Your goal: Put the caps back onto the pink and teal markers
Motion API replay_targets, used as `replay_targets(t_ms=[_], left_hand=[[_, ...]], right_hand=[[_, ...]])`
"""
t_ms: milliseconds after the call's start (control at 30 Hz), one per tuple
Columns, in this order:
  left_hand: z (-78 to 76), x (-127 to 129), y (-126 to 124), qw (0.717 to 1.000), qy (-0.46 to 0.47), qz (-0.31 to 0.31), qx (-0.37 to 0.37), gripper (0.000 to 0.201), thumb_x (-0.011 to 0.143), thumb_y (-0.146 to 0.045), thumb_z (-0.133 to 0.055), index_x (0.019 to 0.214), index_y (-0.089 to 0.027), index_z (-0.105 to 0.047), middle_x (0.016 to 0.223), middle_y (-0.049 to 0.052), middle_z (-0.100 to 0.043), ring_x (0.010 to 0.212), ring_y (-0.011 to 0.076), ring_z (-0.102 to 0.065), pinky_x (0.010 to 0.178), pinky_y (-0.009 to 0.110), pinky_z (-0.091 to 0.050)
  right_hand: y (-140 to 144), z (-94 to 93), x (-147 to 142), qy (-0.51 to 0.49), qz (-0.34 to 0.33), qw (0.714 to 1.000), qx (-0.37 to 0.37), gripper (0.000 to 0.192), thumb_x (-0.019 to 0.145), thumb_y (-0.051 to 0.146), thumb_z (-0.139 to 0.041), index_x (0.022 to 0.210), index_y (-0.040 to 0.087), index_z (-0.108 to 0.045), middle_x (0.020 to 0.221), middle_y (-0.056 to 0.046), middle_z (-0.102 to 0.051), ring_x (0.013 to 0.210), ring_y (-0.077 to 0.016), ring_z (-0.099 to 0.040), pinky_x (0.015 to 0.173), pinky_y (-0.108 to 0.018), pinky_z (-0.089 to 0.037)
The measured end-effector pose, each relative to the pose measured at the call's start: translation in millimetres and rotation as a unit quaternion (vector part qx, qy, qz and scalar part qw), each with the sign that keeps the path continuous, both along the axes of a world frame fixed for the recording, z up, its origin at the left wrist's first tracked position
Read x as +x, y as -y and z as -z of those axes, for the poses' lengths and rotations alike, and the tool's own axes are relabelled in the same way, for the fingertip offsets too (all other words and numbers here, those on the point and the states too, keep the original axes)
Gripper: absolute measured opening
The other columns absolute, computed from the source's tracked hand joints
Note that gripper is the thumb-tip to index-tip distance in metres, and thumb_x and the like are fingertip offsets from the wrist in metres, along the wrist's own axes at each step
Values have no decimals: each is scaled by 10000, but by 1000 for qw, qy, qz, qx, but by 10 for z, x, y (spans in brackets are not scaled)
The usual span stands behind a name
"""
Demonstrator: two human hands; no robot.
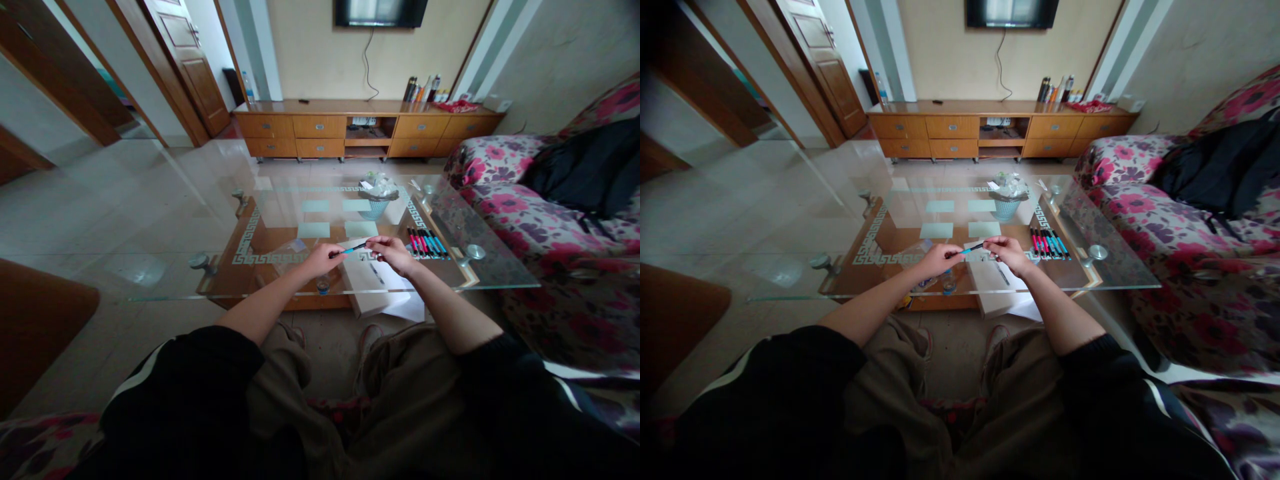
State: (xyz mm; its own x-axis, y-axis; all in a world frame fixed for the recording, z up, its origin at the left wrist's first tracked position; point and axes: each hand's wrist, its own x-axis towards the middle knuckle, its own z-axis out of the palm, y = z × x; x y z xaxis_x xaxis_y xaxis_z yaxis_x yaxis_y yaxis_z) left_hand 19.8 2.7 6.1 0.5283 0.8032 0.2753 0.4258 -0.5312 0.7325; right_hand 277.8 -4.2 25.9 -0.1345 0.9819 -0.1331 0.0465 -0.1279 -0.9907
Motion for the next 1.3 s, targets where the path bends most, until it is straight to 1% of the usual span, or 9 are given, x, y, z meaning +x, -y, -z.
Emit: replay_targets(t_ms=[100, 200, 433, 533, 733, 933, 1100, 1200, 1300], left_hand=[[-21, 3, 11, 1000, -5, 2, 6, 335, 958, -411, -590, 987, -144, -790, 840, 40, -749, 732, 153, -604, 686, 255, -423], [-33, 7, 21, 1000, -6, 3, 4, 320, 951, -394, -604, 1007, -144, -794, 861, 45, -761, 732, 151, -608, 682, 253, -424], [-36, 9, 27, 1000, -2, 3, -1, 277, 929, -352, -647, 1030, -150, -806, 950, 72, -789, 789, 173, -657, 726, 270, -460], [-33, 4, 23, 1000, 1, 1, -1, 262, 919, -336, -665, 1041, -154, -808, 974, 82, -791, 807, 181, -668, 744, 280, -474], [-31, -2, 18, 1000, 2, -10, 11, 262, 905, -341, -694, 1051, -160, -814, 949, 92, -786, 804, 186, -667, 756, 292, -477], [-49, 3, 28, 1000, -6, -14, 19, 252, 908, -323, -694, 1053, -159, -819, 916, 93, -777, 790, 184, -657, 753, 294, -466], [-49, 6, 30, 999, -19, -21, 19, 228, 904, -294, -699, 1049, -168, -821, 885, 82, -768, 784, 182, -642, 752, 295, -461], [-47, 11, 33, 999, -24, -24, 27, 208, 905, -282, -699, 1035, -178, -823, 867, 74, -762, 775, 177, -630, 746, 291, -454], [-57, 15, 39, 999, -29, -21, 37, 201, 916, -285, -689, 1025, -186, -826, 848, 69, -752, 761, 173, -618, 738, 288, -445]], right_hand=[[19, 9, -23, 31, -27, 999, 14, 362, 680, 443, -849, 906, 171, -769, 834, -37, -731, 605, -92, -545, 465, -192, -354], [35, 3, -44, 57, -46, 997, 30, 333, 702, 455, -818, 876, 175, -768, 829, -34, -728, 612, -102, -556, 472, -205, -354], [66, -34, -77, 110, -57, 990, 67, 289, 751, 452, -750, 828, 174, -769, 801, -39, -719, 646, -123, -562, 545, -236, -441], [60, -2, -79, 116, -65, 988, 77, 289, 775, 457, -728, 837, 178, -776, 787, -38, -719, 646, -126, -565, 561, -241, -461], [8, 96, -69, 112, -82, 982, 128, 300, 787, 492, -735, 807, 195, -773, 827, -47, -740, 707, -150, -622, 672, -273, -527], [-12, 126, -68, 130, -97, 976, 142, 351, 819, 536, -712, 795, 188, -749, 788, -43, -727, 666, -147, -607, 665, -280, -507], [25, 63, -90, 185, -109, 963, 165, 349, 862, 523, -661, 781, 192, -735, 745, -28, -712, 632, -143, -593, 636, -272, -476], [52, 23, -104, 226, -111, 954, 164, 333, 881, 506, -639, 783, 203, -736, 712, -17, -699, 645, -154, -600, 638, -275, -466], [68, -2, -118, 239, -124, 949, 166, 333, 902, 492, -607, 769, 210, -723, 693, -14, -688, 642, -161, -596, 632, -281, -457]])
